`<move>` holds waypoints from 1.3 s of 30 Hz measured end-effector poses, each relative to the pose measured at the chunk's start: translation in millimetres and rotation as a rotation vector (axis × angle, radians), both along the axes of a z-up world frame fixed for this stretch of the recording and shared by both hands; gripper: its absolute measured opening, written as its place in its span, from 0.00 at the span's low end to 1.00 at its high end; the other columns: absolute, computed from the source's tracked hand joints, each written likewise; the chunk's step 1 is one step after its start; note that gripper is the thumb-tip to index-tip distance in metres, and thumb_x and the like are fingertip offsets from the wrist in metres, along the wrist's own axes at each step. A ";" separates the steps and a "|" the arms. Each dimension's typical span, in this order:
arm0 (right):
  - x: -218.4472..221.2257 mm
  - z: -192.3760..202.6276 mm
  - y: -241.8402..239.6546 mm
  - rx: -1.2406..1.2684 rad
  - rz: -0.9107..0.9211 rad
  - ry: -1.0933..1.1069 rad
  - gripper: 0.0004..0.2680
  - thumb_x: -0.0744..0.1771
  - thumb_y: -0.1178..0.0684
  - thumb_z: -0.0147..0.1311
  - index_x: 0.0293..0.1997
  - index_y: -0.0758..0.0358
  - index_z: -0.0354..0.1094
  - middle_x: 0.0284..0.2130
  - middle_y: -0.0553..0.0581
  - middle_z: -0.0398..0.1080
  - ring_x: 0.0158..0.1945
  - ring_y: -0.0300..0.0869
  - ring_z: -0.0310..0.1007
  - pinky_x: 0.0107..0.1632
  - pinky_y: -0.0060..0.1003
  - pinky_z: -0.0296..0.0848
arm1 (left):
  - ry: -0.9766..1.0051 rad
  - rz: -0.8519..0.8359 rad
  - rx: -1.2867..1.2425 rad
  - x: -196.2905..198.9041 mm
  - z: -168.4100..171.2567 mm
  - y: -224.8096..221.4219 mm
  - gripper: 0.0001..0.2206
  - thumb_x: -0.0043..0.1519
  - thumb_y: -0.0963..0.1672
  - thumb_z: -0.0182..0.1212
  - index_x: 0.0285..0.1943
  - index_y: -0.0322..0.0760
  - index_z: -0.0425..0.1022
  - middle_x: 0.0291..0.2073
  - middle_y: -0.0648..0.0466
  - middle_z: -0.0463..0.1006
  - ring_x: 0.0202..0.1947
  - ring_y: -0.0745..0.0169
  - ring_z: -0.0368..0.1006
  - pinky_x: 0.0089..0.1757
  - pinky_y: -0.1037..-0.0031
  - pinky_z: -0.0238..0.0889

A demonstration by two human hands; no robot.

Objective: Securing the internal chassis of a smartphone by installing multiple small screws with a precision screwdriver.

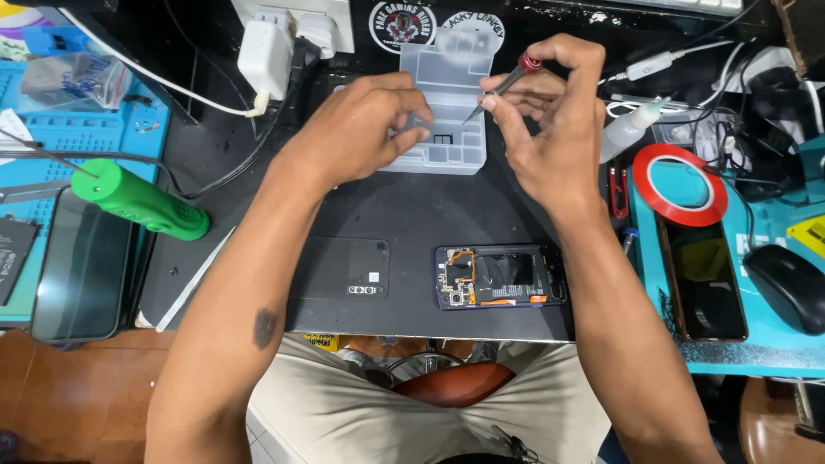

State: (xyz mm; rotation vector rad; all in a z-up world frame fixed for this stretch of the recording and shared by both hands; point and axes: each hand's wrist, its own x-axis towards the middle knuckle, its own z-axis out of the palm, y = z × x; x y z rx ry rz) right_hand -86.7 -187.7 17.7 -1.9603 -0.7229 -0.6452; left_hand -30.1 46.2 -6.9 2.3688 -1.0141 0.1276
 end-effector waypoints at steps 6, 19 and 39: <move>2.7 -1.5 -5.4 -0.127 -0.022 -0.011 0.17 0.72 0.70 0.58 0.57 0.64 0.47 0.43 0.69 0.77 0.43 0.50 0.82 0.49 0.38 0.80 | -0.036 -0.019 0.024 -1.5 -2.9 -4.9 0.08 0.66 0.42 0.66 0.50 0.33 0.78 0.41 0.52 0.75 0.28 0.51 0.73 0.27 0.57 0.64; 3.5 -2.5 -5.6 -0.100 -0.034 -0.026 0.16 0.72 0.68 0.58 0.56 0.64 0.48 0.43 0.69 0.77 0.48 0.51 0.82 0.52 0.38 0.80 | -0.039 -0.002 0.033 -0.2 -4.6 -3.9 0.07 0.66 0.43 0.66 0.49 0.35 0.79 0.41 0.54 0.76 0.30 0.52 0.74 0.28 0.56 0.65; 3.0 -3.5 -2.7 -0.035 0.010 -0.029 0.16 0.73 0.68 0.57 0.57 0.63 0.46 0.41 0.70 0.76 0.50 0.52 0.82 0.52 0.38 0.81 | -0.093 0.004 0.004 -1.3 -8.7 -7.5 0.09 0.66 0.43 0.66 0.51 0.32 0.79 0.43 0.53 0.75 0.28 0.51 0.74 0.27 0.54 0.65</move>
